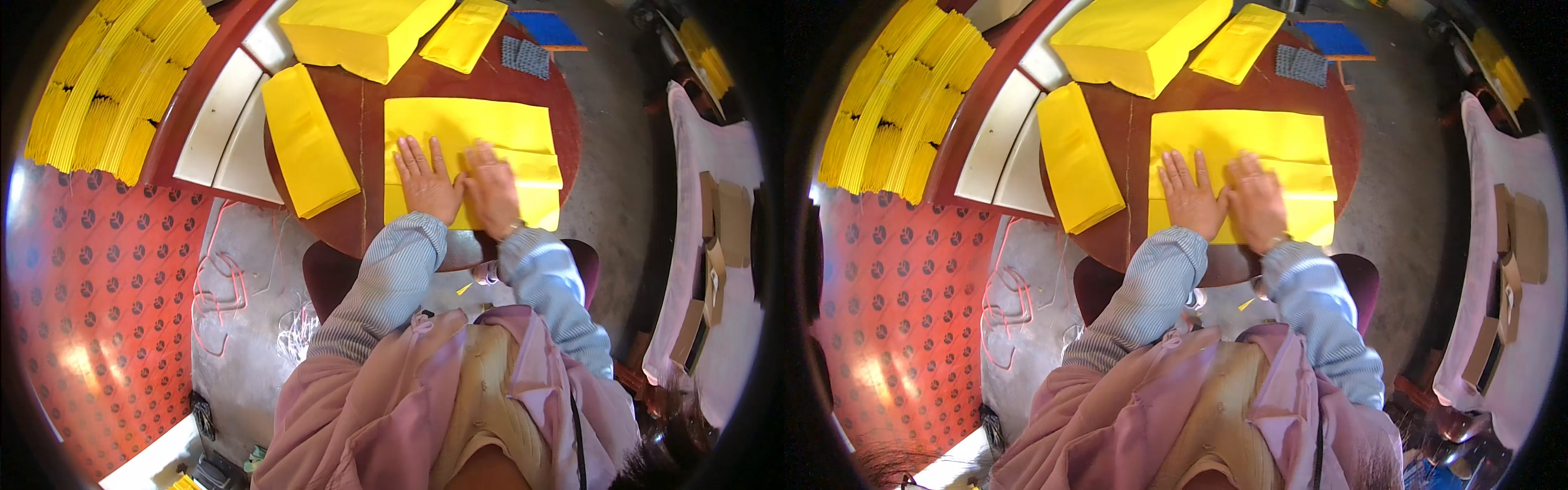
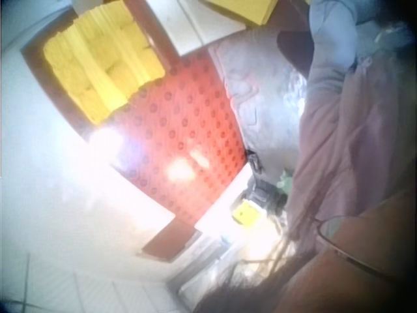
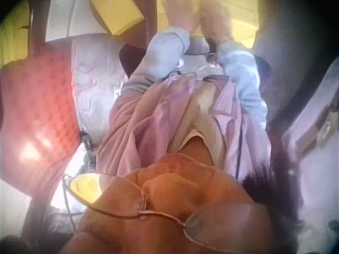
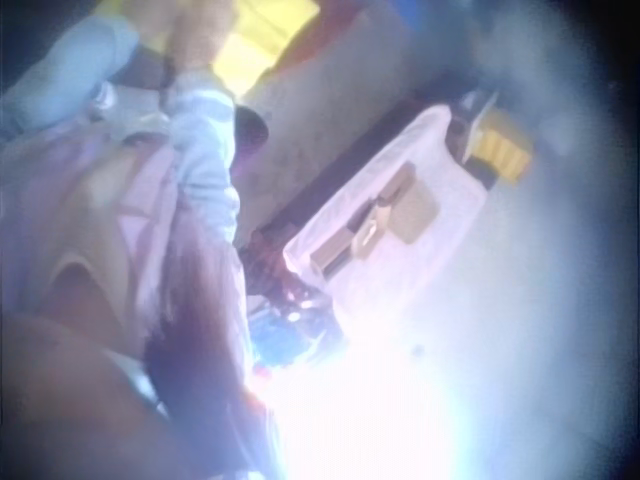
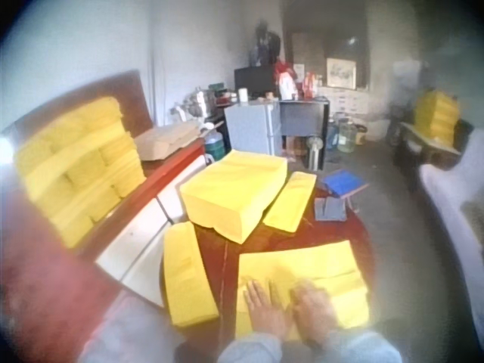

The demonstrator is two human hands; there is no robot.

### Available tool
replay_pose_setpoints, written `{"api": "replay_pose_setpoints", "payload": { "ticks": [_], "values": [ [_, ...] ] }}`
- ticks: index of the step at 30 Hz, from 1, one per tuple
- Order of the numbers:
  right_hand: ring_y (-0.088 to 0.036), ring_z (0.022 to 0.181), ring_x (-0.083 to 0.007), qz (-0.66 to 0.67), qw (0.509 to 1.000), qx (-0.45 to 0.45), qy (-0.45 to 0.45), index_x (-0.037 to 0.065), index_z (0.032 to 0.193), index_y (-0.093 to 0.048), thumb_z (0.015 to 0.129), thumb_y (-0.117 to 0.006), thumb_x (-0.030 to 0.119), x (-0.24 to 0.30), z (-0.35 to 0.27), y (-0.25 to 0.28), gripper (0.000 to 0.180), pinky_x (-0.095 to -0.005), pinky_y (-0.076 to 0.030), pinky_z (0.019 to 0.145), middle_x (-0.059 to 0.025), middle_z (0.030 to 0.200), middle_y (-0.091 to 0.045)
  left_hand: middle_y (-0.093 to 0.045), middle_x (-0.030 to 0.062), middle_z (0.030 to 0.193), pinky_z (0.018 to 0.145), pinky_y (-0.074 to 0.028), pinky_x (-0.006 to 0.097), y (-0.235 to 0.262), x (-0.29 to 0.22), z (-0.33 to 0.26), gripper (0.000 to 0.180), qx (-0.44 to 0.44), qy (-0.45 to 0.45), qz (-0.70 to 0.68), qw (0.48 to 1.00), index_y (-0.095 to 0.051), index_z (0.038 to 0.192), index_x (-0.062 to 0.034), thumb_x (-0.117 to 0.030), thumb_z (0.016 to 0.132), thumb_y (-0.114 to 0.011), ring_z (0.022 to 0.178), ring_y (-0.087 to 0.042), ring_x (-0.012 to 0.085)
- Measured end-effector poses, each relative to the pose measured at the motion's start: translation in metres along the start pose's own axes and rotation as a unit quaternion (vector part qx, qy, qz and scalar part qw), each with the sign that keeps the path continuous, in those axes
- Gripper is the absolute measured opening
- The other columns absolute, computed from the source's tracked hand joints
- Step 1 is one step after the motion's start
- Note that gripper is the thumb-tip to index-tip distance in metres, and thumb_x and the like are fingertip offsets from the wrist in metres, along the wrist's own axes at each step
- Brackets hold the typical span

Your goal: The person folds yellow paper sheets by hand on a round table, aligning edges and pressing creases. They handle sheets one at a time, stacking finished pieces and occasionally adjusting the pile.

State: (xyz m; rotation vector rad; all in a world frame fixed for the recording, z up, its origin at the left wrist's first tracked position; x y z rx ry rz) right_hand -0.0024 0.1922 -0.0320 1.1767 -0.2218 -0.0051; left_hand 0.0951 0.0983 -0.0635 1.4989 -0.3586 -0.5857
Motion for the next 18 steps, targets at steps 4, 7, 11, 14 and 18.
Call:
{"api": "replay_pose_setpoints", "payload": {
  "ticks": [4, 7, 11, 14, 18],
  "values": [
    [-0.024, 0.163, -0.0259, -0.092, 0.985, 0.117, -0.085, 0.013, 0.168, -0.032, 0.113, -0.047, 0.039, -0.019, -0.003, -0.034, 0.063, -0.0479, -0.017, 0.132, -0.0096, 0.176, -0.029, -0.010, 0.0306, 0.176, 0.132, 0.004, 0.057, 0.001, 0.005, 0.000, 0.084, 0.008, -0.013, -0.013, 1.000, -0.022, 0.171, -0.0067, -0.063, 0.110, -0.035, 0.164, -0.005, 0.0471],
    [-0.016, 0.166, -0.0232, -0.137, 0.984, 0.072, -0.092, 0.014, 0.170, -0.026, 0.113, -0.046, 0.039, -0.071, -0.024, -0.007, 0.066, -0.0488, -0.016, 0.132, -0.0074, 0.179, -0.021, -0.016, 0.0375, 0.171, 0.132, -0.004, 0.058, 0.005, 0.024, -0.002, 0.087, -0.036, -0.029, -0.050, 0.998, -0.027, 0.167, 0.0009, -0.057, 0.107, -0.048, 0.162, -0.007, 0.0506],
    [-0.012, 0.167, -0.0256, -0.123, 0.957, 0.160, -0.210, 0.013, 0.171, -0.022, 0.113, -0.043, 0.034, -0.133, -0.056, 0.007, 0.065, -0.0503, -0.009, 0.133, -0.0085, 0.179, -0.019, -0.016, 0.0367, 0.172, 0.133, -0.008, 0.055, 0.011, 0.042, -0.009, 0.090, -0.063, -0.010, -0.083, 0.995, -0.026, 0.166, 0.0059, -0.056, 0.106, -0.051, 0.163, -0.008, 0.0482],
    [-0.011, 0.167, -0.0261, -0.133, 0.962, 0.146, -0.188, 0.014, 0.171, -0.023, 0.114, -0.037, 0.036, -0.134, -0.058, 0.006, 0.063, -0.0501, -0.008, 0.134, -0.0083, 0.180, -0.018, -0.013, 0.0361, 0.172, 0.133, -0.008, 0.054, 0.015, 0.041, -0.007, 0.090, -0.027, -0.001, -0.078, 0.997, -0.024, 0.165, 0.0074, -0.053, 0.106, -0.054, 0.163, -0.007, 0.0486],
    [-0.010, 0.167, -0.0254, -0.139, 0.955, 0.161, -0.204, 0.016, 0.171, -0.023, 0.114, -0.035, 0.037, -0.132, -0.057, 0.004, 0.062, -0.0505, -0.007, 0.134, -0.0066, 0.180, -0.017, -0.016, 0.0298, 0.174, 0.133, -0.008, 0.053, 0.030, 0.040, -0.009, 0.082, -0.041, 0.019, -0.090, 0.995, -0.026, 0.165, 0.0026, -0.047, 0.107, -0.056, 0.163, -0.009, 0.0456]
  ]
}}
Point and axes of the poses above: each hand's wrist, its own z-axis towards the middle knuckle, its own y-axis out of the back of the hand, x = y × z, the point moved 6 cm from there along z, towards the middle knuckle
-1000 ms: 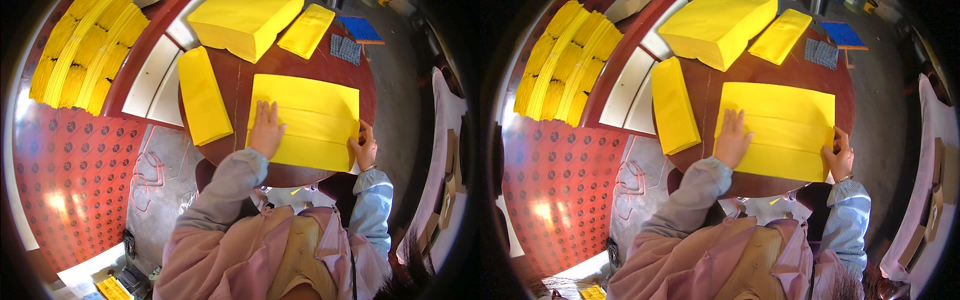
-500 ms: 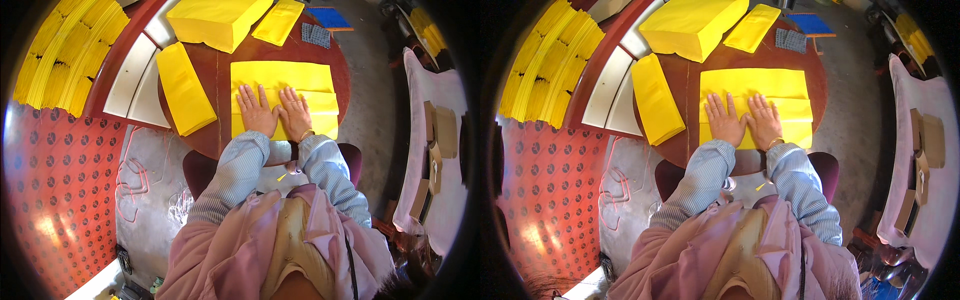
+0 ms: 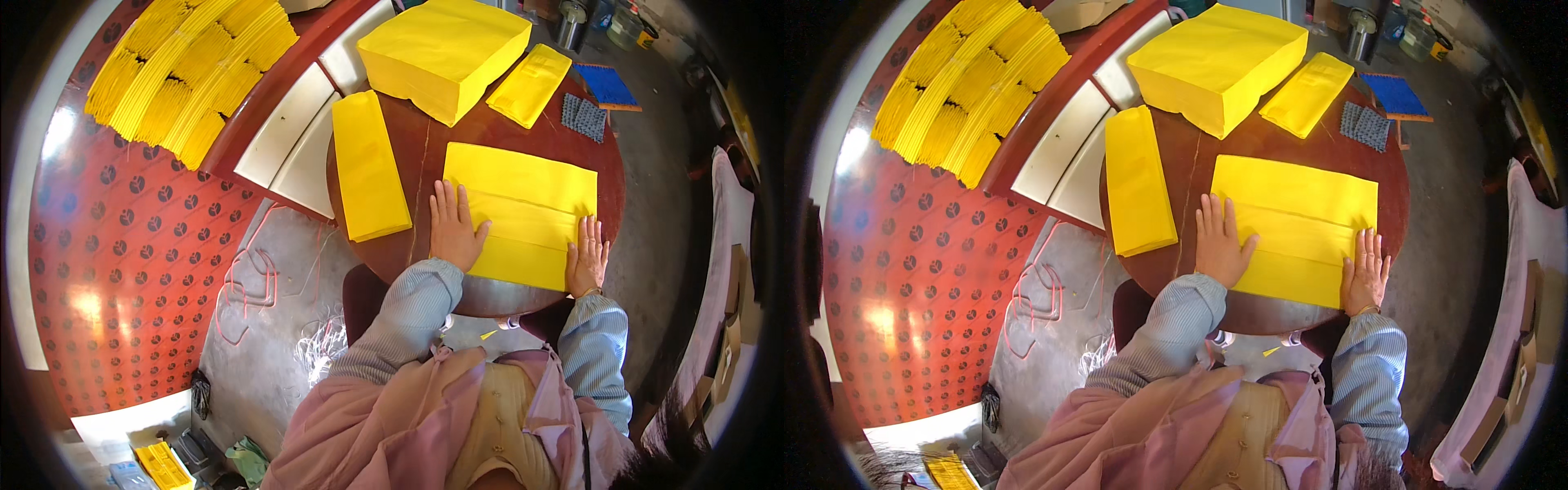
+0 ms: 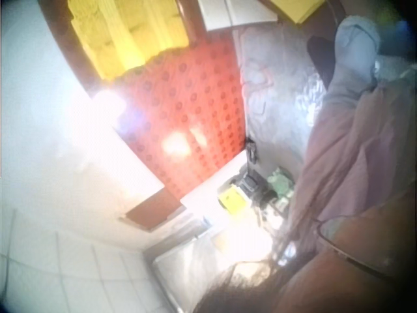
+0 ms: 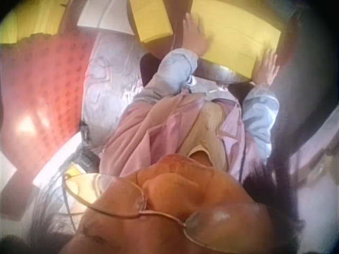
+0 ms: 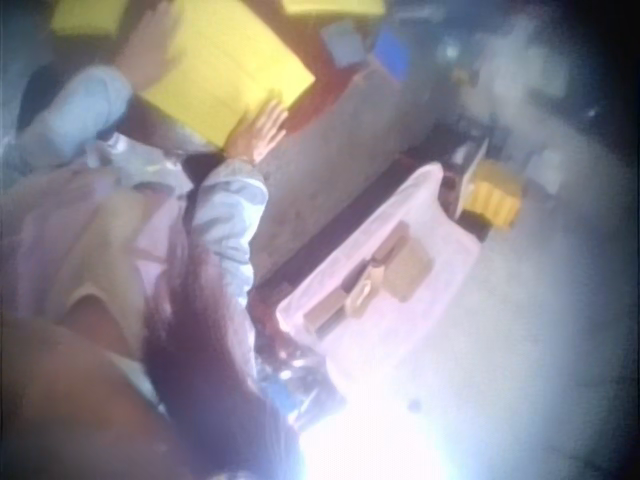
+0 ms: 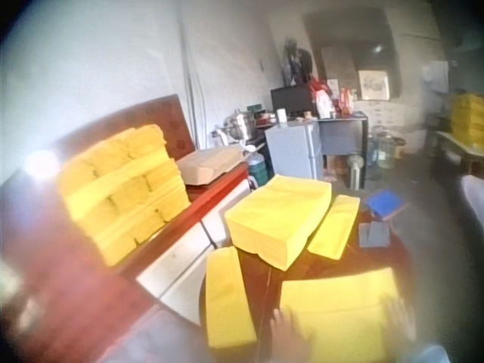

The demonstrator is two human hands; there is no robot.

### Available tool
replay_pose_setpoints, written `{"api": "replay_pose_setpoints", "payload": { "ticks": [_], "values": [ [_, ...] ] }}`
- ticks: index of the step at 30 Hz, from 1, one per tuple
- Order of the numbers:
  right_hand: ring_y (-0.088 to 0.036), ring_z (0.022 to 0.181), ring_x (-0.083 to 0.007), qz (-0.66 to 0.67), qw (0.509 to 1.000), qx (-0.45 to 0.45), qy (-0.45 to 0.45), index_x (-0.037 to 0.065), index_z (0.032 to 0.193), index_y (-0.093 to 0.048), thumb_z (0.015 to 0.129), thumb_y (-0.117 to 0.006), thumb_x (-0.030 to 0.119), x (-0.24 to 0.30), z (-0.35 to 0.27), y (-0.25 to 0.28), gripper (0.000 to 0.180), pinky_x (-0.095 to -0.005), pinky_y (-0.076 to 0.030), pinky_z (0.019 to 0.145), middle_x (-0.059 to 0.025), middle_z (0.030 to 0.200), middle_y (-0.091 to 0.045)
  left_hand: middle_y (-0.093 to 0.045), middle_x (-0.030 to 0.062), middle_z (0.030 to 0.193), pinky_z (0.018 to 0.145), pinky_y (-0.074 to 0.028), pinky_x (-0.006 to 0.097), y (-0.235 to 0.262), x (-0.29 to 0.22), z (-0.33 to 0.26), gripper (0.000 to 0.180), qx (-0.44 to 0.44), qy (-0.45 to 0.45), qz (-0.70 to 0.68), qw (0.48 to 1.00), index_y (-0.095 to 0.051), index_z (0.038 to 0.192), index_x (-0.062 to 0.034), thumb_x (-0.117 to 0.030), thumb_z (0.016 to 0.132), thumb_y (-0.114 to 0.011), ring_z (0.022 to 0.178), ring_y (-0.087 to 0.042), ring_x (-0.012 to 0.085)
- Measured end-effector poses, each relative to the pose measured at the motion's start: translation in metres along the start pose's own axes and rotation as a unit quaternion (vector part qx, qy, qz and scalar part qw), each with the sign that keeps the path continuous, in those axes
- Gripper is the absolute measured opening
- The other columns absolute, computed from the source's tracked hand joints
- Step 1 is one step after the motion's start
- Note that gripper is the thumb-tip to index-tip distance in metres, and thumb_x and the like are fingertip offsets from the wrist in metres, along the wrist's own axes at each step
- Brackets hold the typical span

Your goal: The person folds yellow paper sheets by hand on a round table, aligning edges and pressing creases. They handle sheets one at a time, stacking finished pieces and occasionally adjusting the pile.

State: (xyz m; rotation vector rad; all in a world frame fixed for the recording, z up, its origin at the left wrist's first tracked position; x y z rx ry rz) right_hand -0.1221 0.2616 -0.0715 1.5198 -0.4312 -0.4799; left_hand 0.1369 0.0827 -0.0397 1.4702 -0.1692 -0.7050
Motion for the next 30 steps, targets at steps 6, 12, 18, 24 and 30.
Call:
{"api": "replay_pose_setpoints", "payload": {
  "ticks": [6, 12, 18, 24, 30],
  "values": [
    [-0.010, 0.167, -0.0227, 0.023, 1.000, -0.004, 0.002, 0.018, 0.172, -0.022, 0.115, -0.036, 0.042, 0.006, -0.001, 0.008, 0.063, -0.0505, -0.006, 0.134, -0.0029, 0.180, -0.015, -0.048, 0.0236, 0.150, 0.121, -0.038, 0.047, -0.024, -0.010, -0.053, 0.055, -0.045, 0.121, -0.371, 0.920, -0.045, 0.150, 0.0012, -0.019, 0.103, -0.067, 0.143, -0.047, 0.0393],
    [-0.011, 0.167, -0.0218, 0.073, 0.997, 0.000, -0.009, 0.018, 0.171, -0.025, 0.113, -0.041, 0.045, 0.007, -0.002, 0.012, 0.065, -0.0499, -0.006, 0.134, -0.0026, 0.180, -0.019, -0.061, 0.0190, 0.131, 0.106, -0.055, 0.042, -0.073, -0.022, -0.031, 0.045, 0.043, 0.179, -0.689, 0.701, -0.051, 0.138, 0.0055, -0.015, 0.102, -0.070, 0.118, -0.066, 0.0370],
    [-0.012, 0.166, -0.0237, 0.100, 0.995, -0.010, -0.005, 0.017, 0.170, -0.026, 0.110, -0.049, 0.051, 0.005, -0.003, 0.020, 0.073, -0.0550, -0.007, 0.133, -0.0055, 0.179, -0.019, -0.061, 0.0195, 0.133, 0.105, -0.059, 0.049, -0.080, -0.062, -0.014, 0.039, 0.015, 0.379, -0.730, 0.568, -0.052, 0.136, 0.0050, -0.014, 0.105, -0.067, 0.119, -0.068, 0.0384],
    [-0.012, 0.166, -0.0279, 0.148, 0.989, -0.014, -0.028, 0.017, 0.171, -0.021, 0.099, -0.064, 0.063, -0.012, -0.015, 0.022, 0.096, -0.0599, -0.007, 0.133, -0.0087, 0.180, -0.015, -0.067, 0.0129, 0.124, 0.087, -0.064, 0.043, -0.054, -0.048, 0.025, 0.039, -0.080, 0.296, -0.716, 0.628, -0.057, 0.133, -0.0035, -0.003, 0.096, -0.071, 0.107, -0.073, 0.0318],
    [-0.004, 0.167, -0.0272, 0.117, 0.991, 0.049, -0.048, 0.019, 0.172, -0.020, 0.100, -0.053, 0.072, -0.022, 0.001, 0.016, 0.095, -0.0606, -0.004, 0.133, -0.0061, 0.181, -0.010, -0.069, 0.0070, 0.127, 0.083, -0.060, 0.034, 0.062, -0.020, 0.047, 0.043, 0.007, 0.092, -0.734, 0.672, -0.058, 0.136, -0.0087, -0.001, 0.095, -0.069, 0.110, -0.071, 0.0230]
  ]
}}
Point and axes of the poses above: each hand's wrist, its own z-axis towards the middle knuckle, its own y-axis out of the back of the hand, x = y × z, the point moved 6 cm from there along z, towards the middle knuckle
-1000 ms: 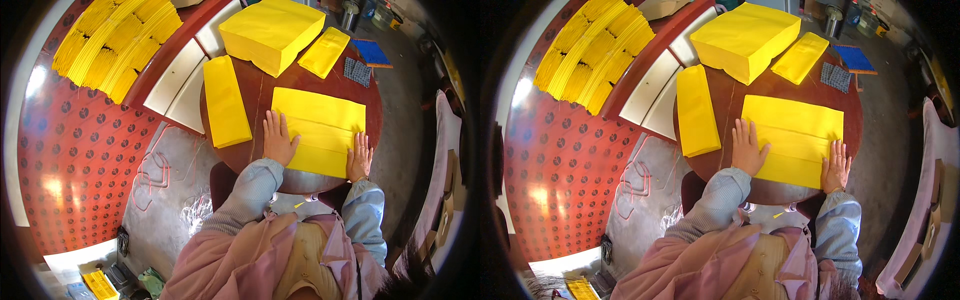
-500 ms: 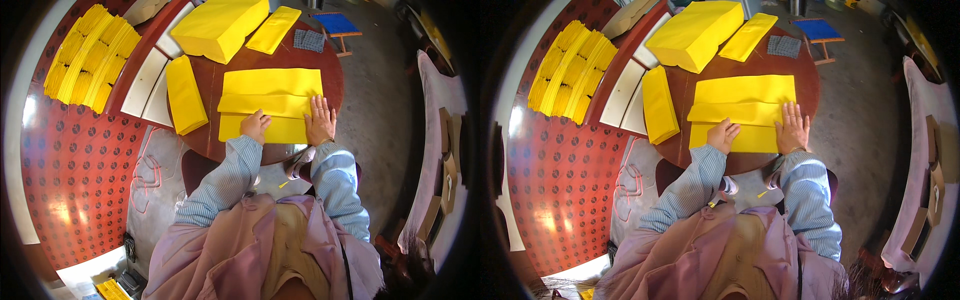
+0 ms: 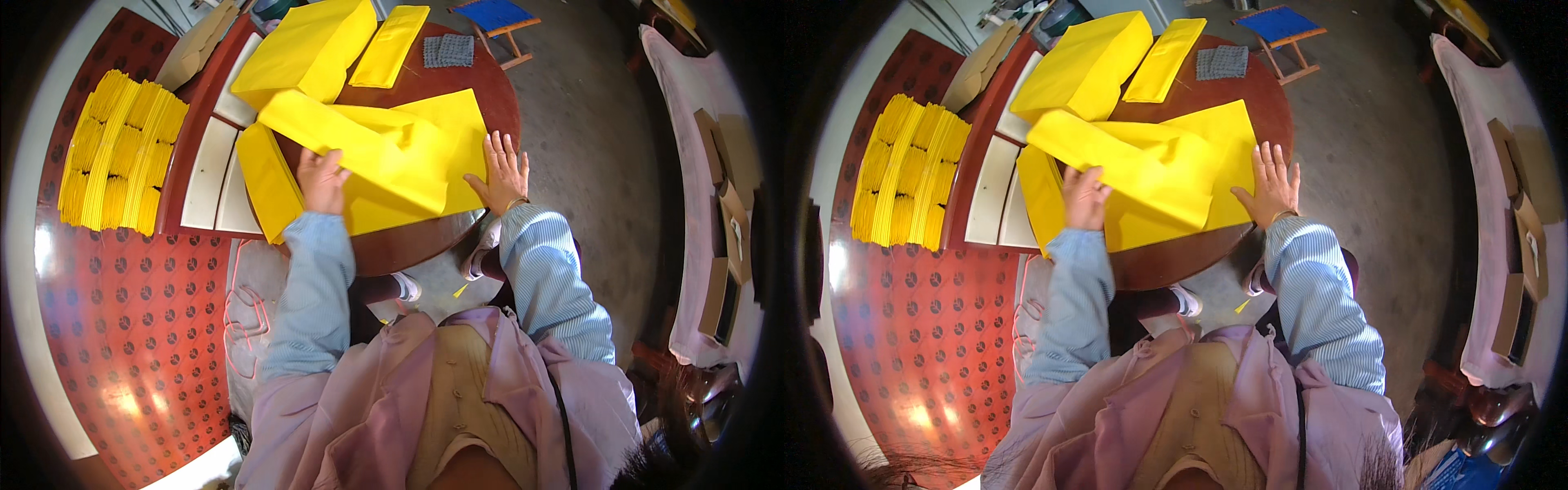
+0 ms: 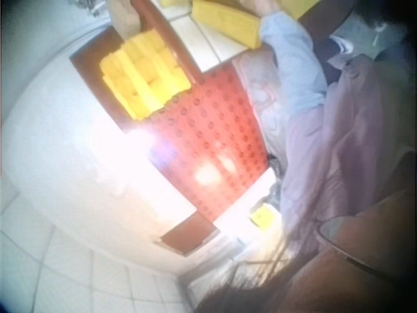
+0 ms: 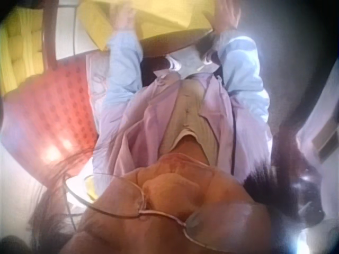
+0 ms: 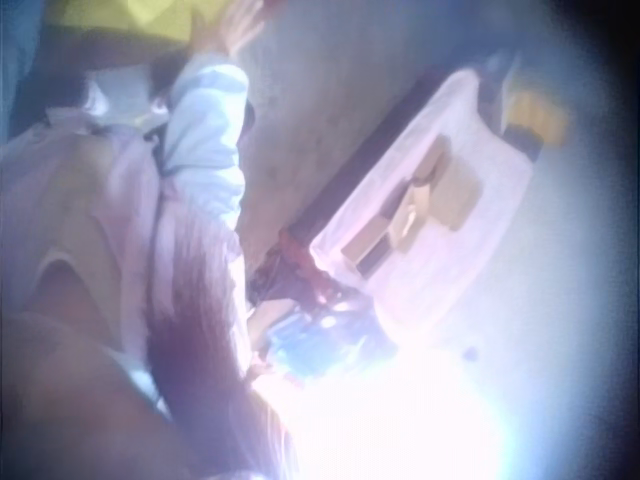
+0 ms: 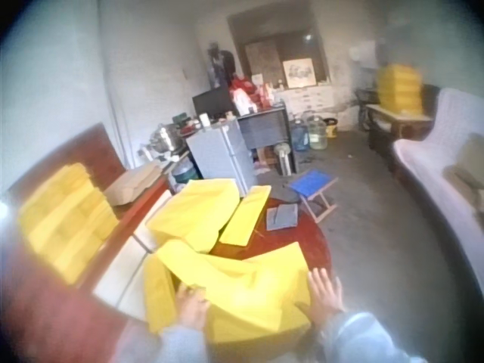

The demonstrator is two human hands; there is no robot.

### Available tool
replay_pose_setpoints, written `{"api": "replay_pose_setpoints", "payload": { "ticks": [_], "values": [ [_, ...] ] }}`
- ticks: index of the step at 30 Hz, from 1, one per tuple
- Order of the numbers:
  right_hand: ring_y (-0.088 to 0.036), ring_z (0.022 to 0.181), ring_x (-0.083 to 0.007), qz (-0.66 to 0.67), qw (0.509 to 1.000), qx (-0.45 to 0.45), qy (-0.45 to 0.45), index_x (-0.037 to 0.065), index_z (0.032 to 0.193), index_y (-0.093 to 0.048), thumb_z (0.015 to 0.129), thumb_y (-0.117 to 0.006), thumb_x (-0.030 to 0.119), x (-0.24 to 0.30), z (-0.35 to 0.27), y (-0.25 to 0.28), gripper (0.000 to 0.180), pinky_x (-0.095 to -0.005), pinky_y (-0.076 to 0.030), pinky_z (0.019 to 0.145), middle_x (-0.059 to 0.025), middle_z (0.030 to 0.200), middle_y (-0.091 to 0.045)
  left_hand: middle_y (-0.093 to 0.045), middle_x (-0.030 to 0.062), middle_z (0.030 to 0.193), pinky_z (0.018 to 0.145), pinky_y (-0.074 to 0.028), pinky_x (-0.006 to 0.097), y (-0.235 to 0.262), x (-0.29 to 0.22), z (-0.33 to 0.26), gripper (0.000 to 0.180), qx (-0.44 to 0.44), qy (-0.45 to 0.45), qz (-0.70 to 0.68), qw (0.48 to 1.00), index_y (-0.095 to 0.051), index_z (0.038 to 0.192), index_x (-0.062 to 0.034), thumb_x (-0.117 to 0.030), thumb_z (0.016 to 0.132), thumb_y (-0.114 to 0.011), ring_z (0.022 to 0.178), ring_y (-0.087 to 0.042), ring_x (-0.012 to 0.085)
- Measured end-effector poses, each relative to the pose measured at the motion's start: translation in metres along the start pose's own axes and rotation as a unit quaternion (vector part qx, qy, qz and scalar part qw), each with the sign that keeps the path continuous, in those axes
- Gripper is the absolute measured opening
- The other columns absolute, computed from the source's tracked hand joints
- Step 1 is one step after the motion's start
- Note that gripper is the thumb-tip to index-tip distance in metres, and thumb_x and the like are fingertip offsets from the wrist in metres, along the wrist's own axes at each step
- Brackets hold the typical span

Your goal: The person folds yellow paper sheets by hand on a round table, aligning edges and pressing creases. They handle sheets one at a time, stacking finished pieces and occasionally adjusting the pile.

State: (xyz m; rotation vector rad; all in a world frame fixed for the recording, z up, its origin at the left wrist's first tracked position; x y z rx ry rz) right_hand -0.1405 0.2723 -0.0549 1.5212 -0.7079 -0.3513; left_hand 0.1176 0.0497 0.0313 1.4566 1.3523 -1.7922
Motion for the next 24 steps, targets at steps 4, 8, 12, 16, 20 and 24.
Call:
{"api": "replay_pose_setpoints", "payload": {
  "ticks": [4, 8, 12, 16, 20, 24],
  "values": [
    [-0.004, 0.167, -0.0270, -0.047, 0.999, 0.010, 0.000, 0.020, 0.171, -0.023, 0.100, -0.050, 0.075, 0.002, 0.009, 0.001, 0.094, -0.0601, -0.004, 0.133, -0.0054, 0.181, -0.012, -0.065, 0.0117, 0.139, 0.104, -0.056, 0.042, -0.008, -0.050, -0.022, 0.054, 0.184, 0.080, -0.048, 0.978, -0.050, 0.148, -0.0039, -0.001, 0.096, -0.064, 0.126, -0.066, 0.0269],
    [-0.008, 0.167, -0.0278, -0.065, 0.998, 0.009, 0.005, 0.021, 0.171, -0.024, 0.099, -0.049, 0.077, 0.002, 0.010, 0.005, 0.094, -0.0597, -0.004, 0.133, -0.0060, 0.180, -0.015, -0.066, 0.0117, 0.138, 0.104, -0.056, 0.038, -0.014, -0.033, 0.001, 0.055, 0.286, 0.180, 0.070, 0.938, -0.050, 0.150, 0.0009, -0.001, 0.096, -0.061, 0.122, -0.067, 0.0234],
    [-0.009, 0.167, -0.0276, -0.070, 0.997, 0.014, 0.005, 0.024, 0.171, -0.025, 0.098, -0.053, 0.076, 0.000, 0.012, 0.006, 0.094, -0.0598, -0.003, 0.133, -0.0054, 0.180, -0.016, -0.071, 0.0075, 0.126, 0.091, -0.056, 0.029, -0.019, 0.018, 0.051, 0.050, 0.357, 0.270, 0.301, 0.842, -0.059, 0.143, 0.0024, -0.003, 0.094, -0.062, 0.109, -0.069, 0.0143],
    [-0.008, 0.167, -0.0279, -0.094, 0.995, 0.020, -0.008, 0.030, 0.171, -0.022, 0.093, -0.061, 0.077, -0.001, 0.015, 0.003, 0.100, -0.0618, -0.003, 0.132, -0.0043, 0.180, -0.016, -0.074, 0.0028, 0.115, 0.081, -0.055, 0.026, -0.046, 0.050, 0.087, 0.049, 0.458, 0.289, 0.421, 0.728, -0.066, 0.139, -0.0001, -0.006, 0.090, -0.064, 0.097, -0.068, 0.0093],
    [-0.010, 0.166, -0.0304, -0.019, 0.999, -0.043, 0.017, 0.027, 0.168, -0.033, 0.090, -0.077, 0.049, -0.009, 0.006, 0.017, 0.092, -0.0629, -0.005, 0.132, -0.0080, 0.179, -0.018, -0.074, -0.0010, 0.110, 0.076, -0.053, 0.024, -0.084, 0.059, 0.103, 0.046, 0.530, 0.271, 0.473, 0.649, -0.072, 0.132, -0.0027, -0.008, 0.086, -0.068, 0.091, -0.066, 0.0073],
    [-0.026, 0.162, -0.0331, 0.327, 0.942, -0.022, 0.076, 0.023, 0.165, -0.041, 0.089, -0.082, 0.019, -0.030, -0.011, 0.034, 0.087, -0.0539, -0.022, 0.131, -0.0161, 0.174, -0.031, -0.072, -0.0042, 0.104, 0.070, -0.049, 0.023, -0.109, 0.068, 0.106, 0.044, 0.569, 0.255, 0.470, 0.624, -0.073, 0.128, -0.0040, -0.008, 0.085, -0.067, 0.083, -0.061, 0.0041]
  ]
}}
Point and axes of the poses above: each hand's wrist, its own z-axis towards the middle knuckle, its own y-axis out of the back of the hand, x = y × z, the point moved 6 cm from there along z, towards the middle knuckle
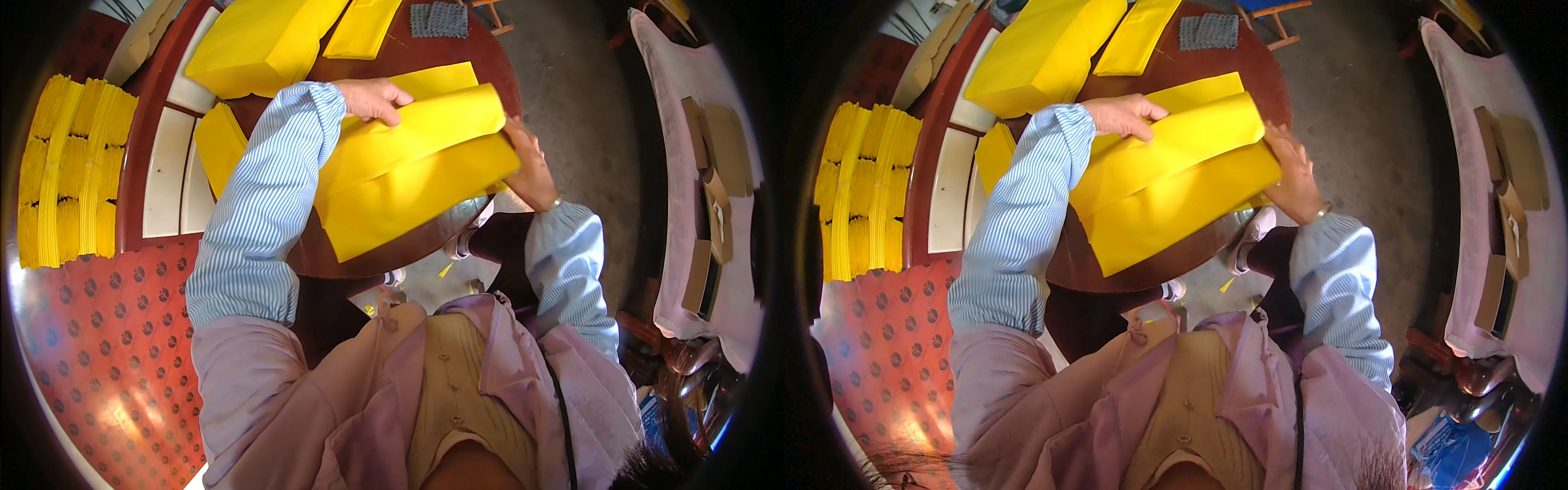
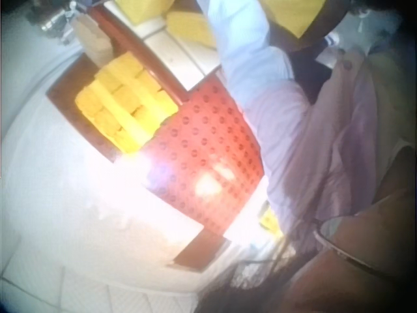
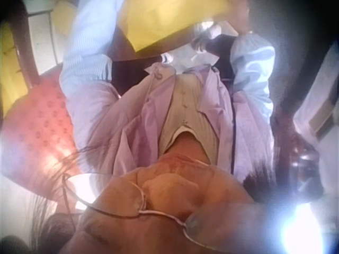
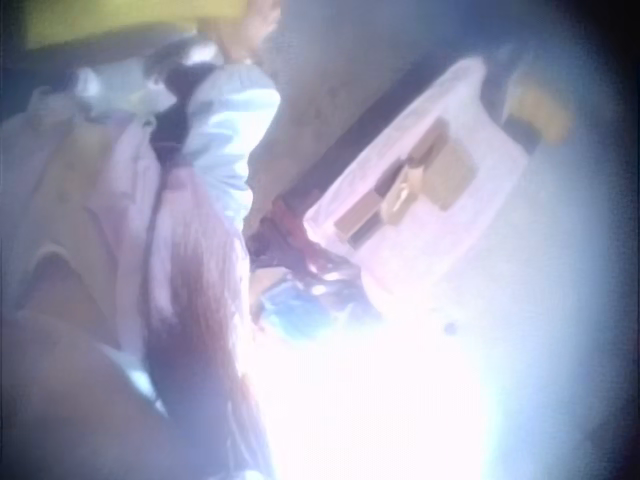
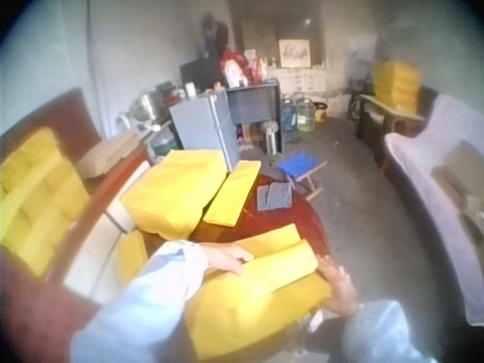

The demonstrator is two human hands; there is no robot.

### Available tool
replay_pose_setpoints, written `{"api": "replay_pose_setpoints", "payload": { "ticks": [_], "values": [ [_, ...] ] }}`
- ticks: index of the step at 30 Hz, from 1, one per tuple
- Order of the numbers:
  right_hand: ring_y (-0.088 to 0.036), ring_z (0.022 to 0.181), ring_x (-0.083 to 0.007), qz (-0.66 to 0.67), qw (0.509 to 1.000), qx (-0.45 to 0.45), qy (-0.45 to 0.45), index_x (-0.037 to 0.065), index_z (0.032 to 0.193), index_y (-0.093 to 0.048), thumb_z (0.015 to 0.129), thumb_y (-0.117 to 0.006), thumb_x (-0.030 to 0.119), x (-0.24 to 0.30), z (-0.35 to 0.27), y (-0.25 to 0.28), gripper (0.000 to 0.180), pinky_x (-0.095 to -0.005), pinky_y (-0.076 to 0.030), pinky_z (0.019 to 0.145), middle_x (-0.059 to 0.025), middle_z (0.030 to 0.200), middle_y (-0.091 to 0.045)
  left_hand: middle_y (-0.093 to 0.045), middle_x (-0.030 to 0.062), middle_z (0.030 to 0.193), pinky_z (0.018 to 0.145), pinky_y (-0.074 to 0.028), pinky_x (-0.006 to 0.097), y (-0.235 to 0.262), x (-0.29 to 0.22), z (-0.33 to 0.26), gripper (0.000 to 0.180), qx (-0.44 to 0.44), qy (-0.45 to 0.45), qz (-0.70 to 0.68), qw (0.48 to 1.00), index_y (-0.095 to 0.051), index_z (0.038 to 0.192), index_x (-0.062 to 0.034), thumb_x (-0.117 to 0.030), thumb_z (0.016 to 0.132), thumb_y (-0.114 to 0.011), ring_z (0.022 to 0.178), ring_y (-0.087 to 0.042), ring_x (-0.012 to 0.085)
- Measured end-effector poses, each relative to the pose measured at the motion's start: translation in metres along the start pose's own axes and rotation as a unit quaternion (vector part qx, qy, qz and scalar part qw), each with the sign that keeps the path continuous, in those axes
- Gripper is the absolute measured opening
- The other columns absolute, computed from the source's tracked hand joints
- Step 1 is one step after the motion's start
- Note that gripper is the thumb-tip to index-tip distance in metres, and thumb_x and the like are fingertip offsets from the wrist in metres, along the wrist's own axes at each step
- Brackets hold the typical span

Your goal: The person folds yellow paper sheets by hand on a round table, aligning edges and pressing creases. They handle sheets one at a time, stacking finished pieces and occasionally adjusting the pile.

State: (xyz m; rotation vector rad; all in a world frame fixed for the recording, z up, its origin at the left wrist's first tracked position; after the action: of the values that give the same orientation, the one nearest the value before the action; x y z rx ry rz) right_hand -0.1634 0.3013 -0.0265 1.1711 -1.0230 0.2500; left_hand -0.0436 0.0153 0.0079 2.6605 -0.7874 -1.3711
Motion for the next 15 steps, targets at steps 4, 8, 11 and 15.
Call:
{"api": "replay_pose_setpoints", "payload": {
  "ticks": [4, 8, 11, 15],
  "values": [
    [-0.039, 0.156, -0.0350, 0.326, 0.943, 0.048, 0.052, 0.015, 0.167, -0.034, 0.093, -0.083, 0.015, 0.014, -0.009, 0.003, 0.088, -0.0479, -0.030, 0.130, -0.0162, 0.170, -0.038, -0.070, -0.0047, 0.100, 0.071, -0.049, 0.024, -0.004, 0.012, 0.020, 0.044, -0.005, 0.013, -0.027, 1.000, -0.071, 0.130, -0.0043, -0.006, 0.086, -0.067, 0.082, -0.060, 0.0049],
    [-0.043, 0.153, -0.0353, 0.446, 0.889, 0.090, -0.039, 0.018, 0.170, -0.025, 0.097, -0.074, 0.008, 0.013, -0.010, -0.002, 0.089, -0.0523, -0.038, 0.126, -0.0147, 0.171, -0.036, -0.073, 0.0017, 0.100, 0.075, -0.052, 0.028, -0.007, 0.022, 0.044, 0.045, -0.036, -0.006, 0.087, 0.995, -0.068, 0.130, -0.0027, -0.007, 0.086, -0.071, 0.087, -0.065, 0.0088],
    [-0.052, 0.146, -0.0302, 0.405, 0.905, 0.095, -0.085, 0.018, 0.170, -0.025, 0.098, -0.073, 0.005, 0.001, -0.008, -0.006, 0.088, -0.0429, -0.044, 0.121, -0.0134, 0.162, -0.047, -0.074, 0.0052, 0.099, 0.077, -0.053, 0.030, -0.016, 0.022, 0.047, 0.043, -0.107, -0.050, 0.134, 0.984, -0.066, 0.128, -0.0016, -0.007, 0.086, -0.073, 0.087, -0.067, 0.0125],
    [-0.063, 0.130, -0.0238, 0.173, 0.975, 0.012, 0.139, 0.016, 0.166, -0.039, 0.097, -0.071, -0.005, 0.003, 0.000, -0.001, 0.079, -0.0346, -0.051, 0.112, -0.0095, 0.152, -0.059, -0.070, 0.0190, 0.124, 0.098, -0.054, 0.041, -0.036, 0.018, 0.032, 0.050, -0.263, -0.060, 0.189, 0.944, -0.060, 0.135, -0.0034, -0.003, 0.086, -0.069, 0.109, -0.068, 0.0345]
  ]
}}
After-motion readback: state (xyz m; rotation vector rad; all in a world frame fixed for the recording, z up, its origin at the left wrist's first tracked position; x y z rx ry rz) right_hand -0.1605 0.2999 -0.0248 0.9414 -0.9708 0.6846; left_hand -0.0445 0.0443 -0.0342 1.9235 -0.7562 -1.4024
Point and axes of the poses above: each hand's wrist, its own z-axis towards the middle knuckle, its own y-axis out of the back of the hand, x = y × z, the point moved 6 cm from there along z, towards the middle knuckle
